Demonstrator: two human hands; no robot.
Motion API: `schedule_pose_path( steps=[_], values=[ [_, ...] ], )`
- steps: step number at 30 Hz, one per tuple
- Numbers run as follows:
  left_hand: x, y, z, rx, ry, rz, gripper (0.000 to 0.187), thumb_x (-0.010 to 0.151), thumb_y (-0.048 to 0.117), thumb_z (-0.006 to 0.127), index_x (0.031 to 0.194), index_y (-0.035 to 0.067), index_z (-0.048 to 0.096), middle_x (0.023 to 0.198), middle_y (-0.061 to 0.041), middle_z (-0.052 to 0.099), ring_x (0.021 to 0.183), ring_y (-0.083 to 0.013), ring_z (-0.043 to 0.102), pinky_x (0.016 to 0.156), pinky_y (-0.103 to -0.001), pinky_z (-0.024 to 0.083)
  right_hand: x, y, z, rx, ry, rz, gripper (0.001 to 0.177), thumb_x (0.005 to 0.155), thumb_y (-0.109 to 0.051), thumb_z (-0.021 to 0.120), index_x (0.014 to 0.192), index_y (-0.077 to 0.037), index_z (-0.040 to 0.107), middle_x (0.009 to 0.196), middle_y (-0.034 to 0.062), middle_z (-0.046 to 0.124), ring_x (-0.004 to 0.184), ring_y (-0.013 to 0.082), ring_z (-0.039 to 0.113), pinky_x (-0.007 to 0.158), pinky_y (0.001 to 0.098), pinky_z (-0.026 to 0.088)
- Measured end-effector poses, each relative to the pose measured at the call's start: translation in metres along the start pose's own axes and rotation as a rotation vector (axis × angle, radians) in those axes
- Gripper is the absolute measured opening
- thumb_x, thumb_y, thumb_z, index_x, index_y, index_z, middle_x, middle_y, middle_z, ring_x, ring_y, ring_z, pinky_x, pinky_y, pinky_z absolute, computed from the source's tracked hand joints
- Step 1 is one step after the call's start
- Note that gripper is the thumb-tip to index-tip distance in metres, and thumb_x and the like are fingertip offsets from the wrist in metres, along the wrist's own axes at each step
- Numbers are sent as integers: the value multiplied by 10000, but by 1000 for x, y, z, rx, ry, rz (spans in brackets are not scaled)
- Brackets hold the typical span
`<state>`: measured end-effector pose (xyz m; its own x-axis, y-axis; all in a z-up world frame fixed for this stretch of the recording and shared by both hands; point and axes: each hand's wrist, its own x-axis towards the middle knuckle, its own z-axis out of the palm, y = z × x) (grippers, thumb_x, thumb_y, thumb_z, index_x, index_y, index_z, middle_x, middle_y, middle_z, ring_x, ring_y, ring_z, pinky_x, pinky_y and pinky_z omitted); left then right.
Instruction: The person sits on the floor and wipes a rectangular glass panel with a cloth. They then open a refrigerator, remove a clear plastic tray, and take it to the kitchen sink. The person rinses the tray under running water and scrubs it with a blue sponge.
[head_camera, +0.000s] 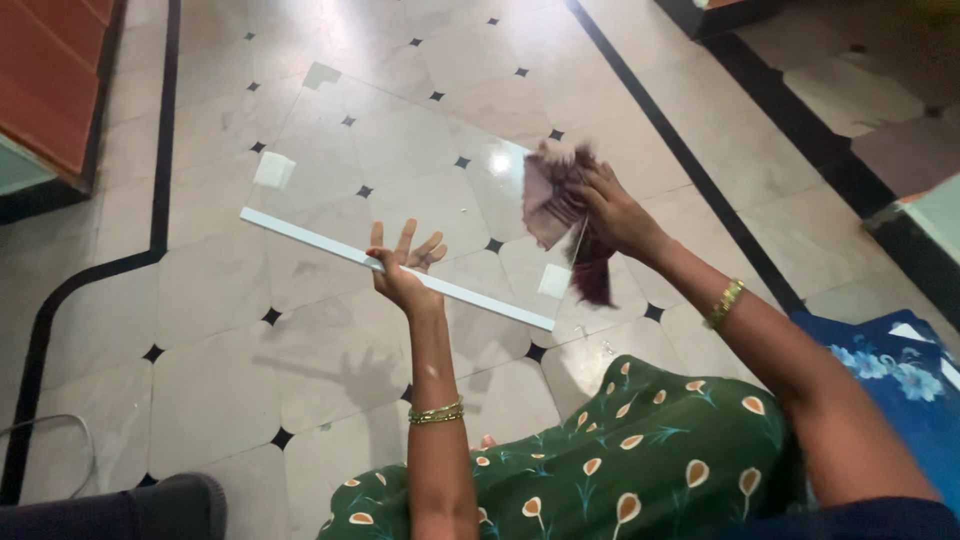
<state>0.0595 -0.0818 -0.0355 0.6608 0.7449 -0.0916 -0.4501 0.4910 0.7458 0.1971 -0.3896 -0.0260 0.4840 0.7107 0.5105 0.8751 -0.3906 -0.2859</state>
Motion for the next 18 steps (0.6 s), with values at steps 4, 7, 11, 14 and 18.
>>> schedule_pose_path(
  steps=[4,7,11,14,18],
  values=[
    [-3,3,-1,-21,34,8,770,1007,582,421,1559,53,330,1287,-378,624,779,-475,749,563,-459,621,-23,-32,14,56,-152,-146,492,759,-27,711,1242,-29,618,1417,237,520,1324,431,533,1082,474,474],
    [-5,1,-9,-19,52,1,758,1010,572,420,1566,65,324,1295,-366,627,795,-477,751,573,-462,624,-42,-53,-7,236,-231,-231,366,830,17,585,1194,9,629,1317,270,637,1121,392,678,938,439,570],
    [-4,-3,-15,-71,77,-54,744,1014,576,380,1566,82,317,1298,-344,630,810,-479,753,589,-474,634,17,-50,-64,147,-40,193,212,881,-103,539,1012,-16,683,822,189,710,721,329,729,716,417,585],
    [-10,-16,-8,-144,106,-118,730,1027,582,354,1563,87,324,1307,-322,637,821,-475,749,600,-468,638,88,-74,-98,298,341,225,212,1019,-123,486,1057,39,617,789,184,651,687,243,665,644,398,521],
    [-15,-27,-1,-158,130,-155,712,1025,562,342,1549,80,334,1308,-323,634,830,-488,744,599,-482,642,158,-111,-122,341,722,-43,199,1140,-145,466,1205,43,482,1027,225,650,953,276,656,820,414,527]
  ],
)
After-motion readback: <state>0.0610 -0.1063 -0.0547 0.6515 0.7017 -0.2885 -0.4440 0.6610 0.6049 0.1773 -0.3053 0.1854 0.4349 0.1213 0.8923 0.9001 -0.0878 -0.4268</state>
